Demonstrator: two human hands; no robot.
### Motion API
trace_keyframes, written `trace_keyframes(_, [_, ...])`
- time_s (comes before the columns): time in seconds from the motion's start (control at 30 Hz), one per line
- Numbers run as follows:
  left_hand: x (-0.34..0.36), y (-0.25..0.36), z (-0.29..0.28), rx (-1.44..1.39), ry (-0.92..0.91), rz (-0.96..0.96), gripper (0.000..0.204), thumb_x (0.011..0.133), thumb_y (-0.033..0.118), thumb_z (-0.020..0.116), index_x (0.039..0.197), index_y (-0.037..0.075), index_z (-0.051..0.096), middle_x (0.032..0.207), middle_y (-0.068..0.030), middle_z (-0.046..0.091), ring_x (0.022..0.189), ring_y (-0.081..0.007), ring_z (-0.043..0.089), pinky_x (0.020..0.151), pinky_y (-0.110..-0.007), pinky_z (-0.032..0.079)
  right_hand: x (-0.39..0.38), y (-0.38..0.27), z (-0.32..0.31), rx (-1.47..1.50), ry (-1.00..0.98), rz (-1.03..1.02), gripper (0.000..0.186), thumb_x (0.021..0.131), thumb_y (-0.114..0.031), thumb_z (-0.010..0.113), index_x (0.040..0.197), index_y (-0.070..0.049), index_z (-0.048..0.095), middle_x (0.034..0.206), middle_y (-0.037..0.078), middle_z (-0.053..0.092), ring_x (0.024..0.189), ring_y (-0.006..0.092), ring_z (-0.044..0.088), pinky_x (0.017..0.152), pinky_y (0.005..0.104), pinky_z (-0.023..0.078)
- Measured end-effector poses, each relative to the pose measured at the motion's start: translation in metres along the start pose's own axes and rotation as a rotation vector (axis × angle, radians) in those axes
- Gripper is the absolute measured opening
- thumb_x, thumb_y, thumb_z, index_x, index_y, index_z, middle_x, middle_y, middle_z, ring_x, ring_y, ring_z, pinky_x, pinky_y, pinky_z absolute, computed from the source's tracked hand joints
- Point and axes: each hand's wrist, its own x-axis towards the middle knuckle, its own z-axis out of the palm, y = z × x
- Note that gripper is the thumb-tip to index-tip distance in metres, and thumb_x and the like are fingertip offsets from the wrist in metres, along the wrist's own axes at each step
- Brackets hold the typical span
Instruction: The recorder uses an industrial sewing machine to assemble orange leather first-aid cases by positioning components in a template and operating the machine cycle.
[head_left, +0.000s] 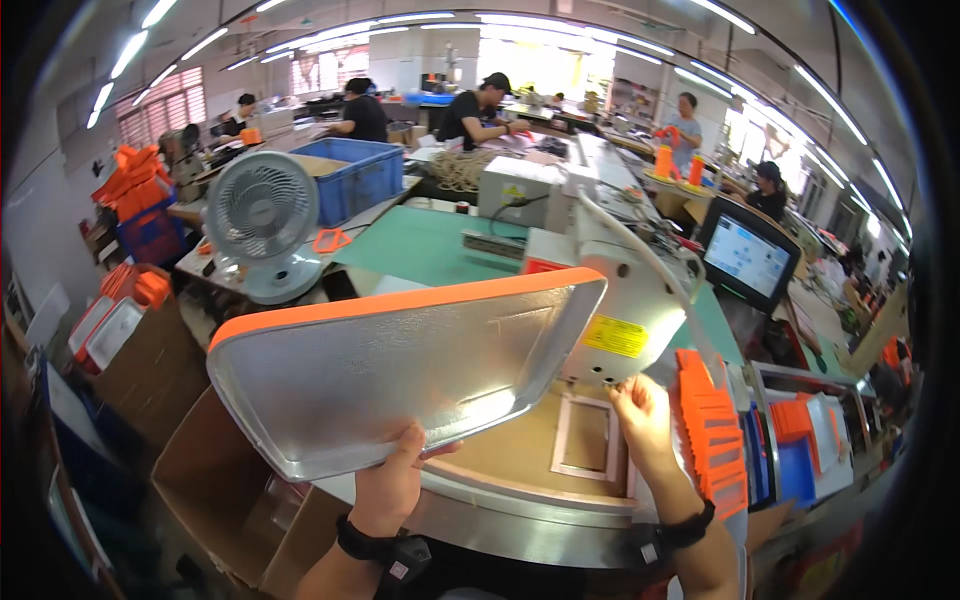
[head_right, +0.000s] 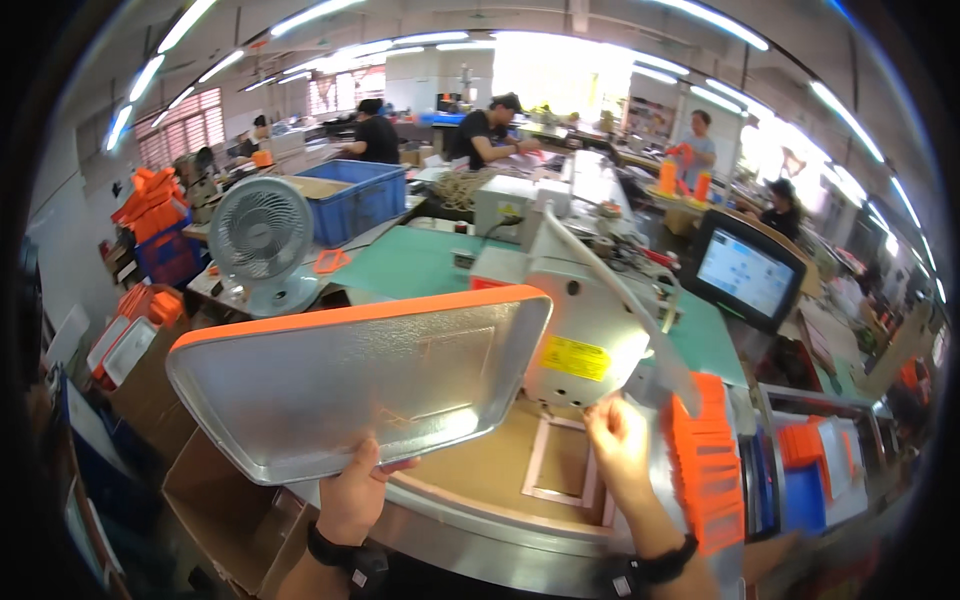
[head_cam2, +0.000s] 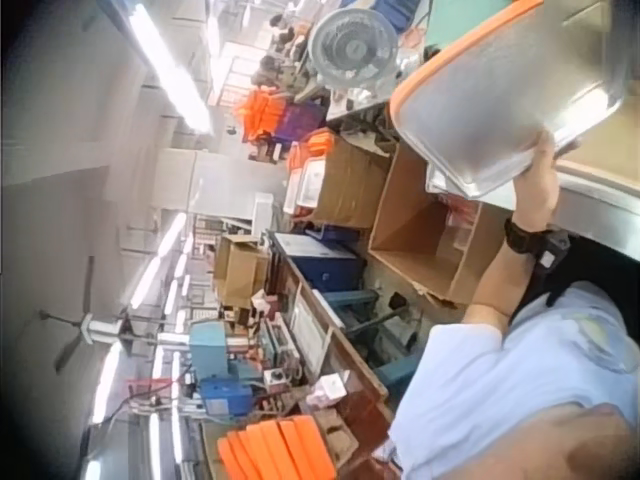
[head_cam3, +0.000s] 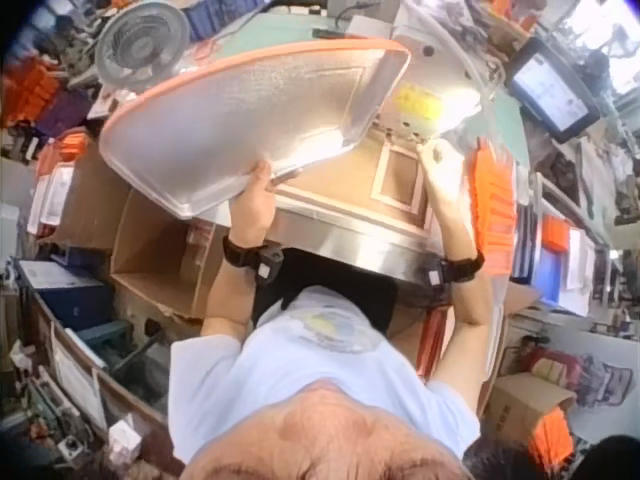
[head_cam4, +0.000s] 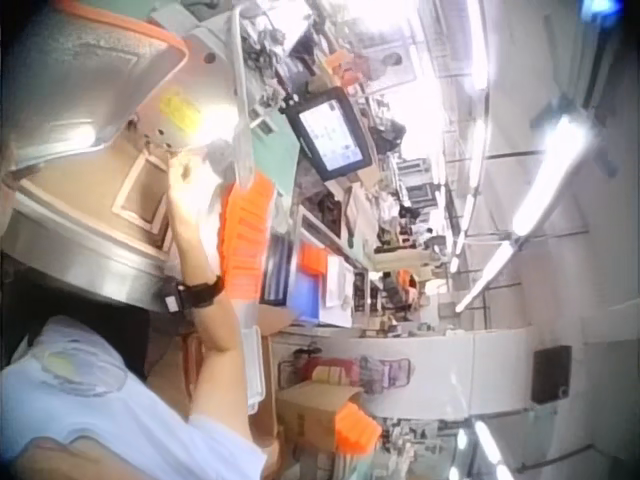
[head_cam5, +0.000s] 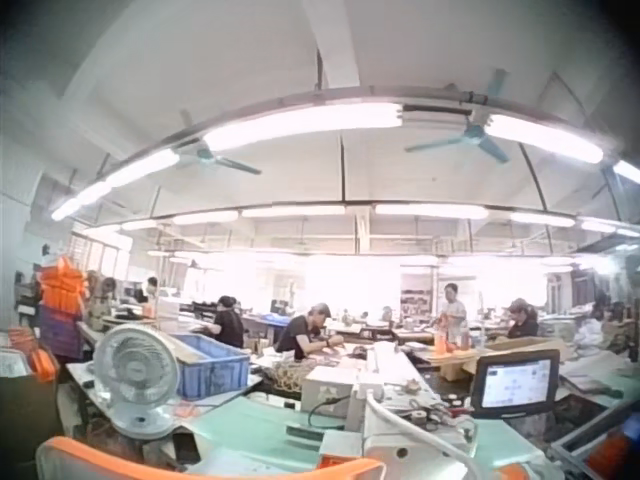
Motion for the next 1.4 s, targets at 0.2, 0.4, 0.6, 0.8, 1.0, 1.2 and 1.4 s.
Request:
trace_keyframes(0.2, [-0.011,0.06,-0.096,0.038,0.357,0.319,0.03,0.1,0.008,0.058,0.129,0.007,0.052,0.118,-0.0088,0.062,0.101,-0.0277,0.068,0.075,-0.045,0.063,-0.065,-0.087,0.044,-0.292,-0.933,-0.227,0.025,0.086,-0.003,0.07,0.111,-0.002,0.066,0.109,0.016,0.069,0.101,0.0246,0.067,0.079,0.0327,0.054])
trace_keyframes(0.4, [-0.057,0.146,-0.252,0.419,1.093,0.545,0.031,0.096,0.009,0.064,0.125,0.006,0.051,0.11,-0.0102,0.064,0.086,-0.0189,0.069,0.063,-0.029,0.062,-0.092,-0.138,0.037,-0.484,-0.827,-0.344,0.04,0.079,0.008,0.066,0.118,0.002,0.065,0.132,0.019,0.059,0.107,0.0327,0.064,0.097,0.0388,0.05])
trace_keyframes(0.6, [-0.063,0.107,-0.354,0.74,1.097,0.009,0.059,0.089,-0.002,0.058,0.141,0.003,0.03,0.119,-0.0187,0.06,0.084,-0.0255,0.071,0.05,-0.032,0.062,-0.098,-0.099,-0.002,-0.505,-0.658,-0.041,0.033,0.089,0.008,0.061,0.121,0.002,0.065,0.136,0.018,0.057,0.099,0.0236,0.066,0.086,0.0314,0.053])
trace_keyframes(0.8, [-0.006,-0.001,-0.421,0.689,0.882,-0.311,0.034,0.09,0.011,0.064,0.121,0.0,0.056,0.101,-0.0116,0.068,0.084,-0.0253,0.07,0.057,-0.039,0.056,-0.106,-0.105,-0.01,-0.606,-0.566,0.064,0.029,0.093,0.005,0.059,0.122,0.003,0.066,0.134,0.017,0.059,0.1,0.0217,0.066,0.084,0.0297,0.053])
trace_keyframes(1.0, [-0.007,-0.097,-0.512,0.767,0.537,-0.337,0.035,0.099,0.017,0.062,0.128,-0.002,0.055,0.109,-0.0088,0.066,0.095,-0.0198,0.064,0.076,-0.038,0.057,-0.105,-0.128,0.005,-0.7,-0.513,0.001,0.025,0.095,0.002,0.06,0.119,0.003,0.067,0.129,0.019,0.063,0.111,0.0279,0.064,0.092,0.0334,0.051])
trace_keyframes(1.2, [-0.006,0.015,-0.459,0.833,0.783,-0.241,0.047,0.097,0.036,0.059,0.134,0.008,0.056,0.13,-0.0108,0.057,0.111,-0.0223,0.056,0.085,-0.041,0.049,-0.101,-0.109,0.008,-0.883,-0.368,0.022,0.054,0.079,-0.005,0.073,0.13,0.004,0.058,0.137,0.023,0.056,0.123,0.0407,0.056,0.103,0.0422,0.047])
trace_keyframes(1.4, [0.049,0.124,-0.216,0.891,0.255,0.14,0.05,0.104,0.033,0.053,0.146,0.006,0.047,0.15,-0.0075,0.048,0.139,-0.0223,0.043,0.112,-0.039,0.033,-0.113,-0.087,0.036,-1.082,-0.633,-0.116,0.088,0.078,-0.04,0.079,0.141,0.008,0.04,0.145,0.031,0.042,0.138,0.0446,0.04,0.111,0.0583,0.033])
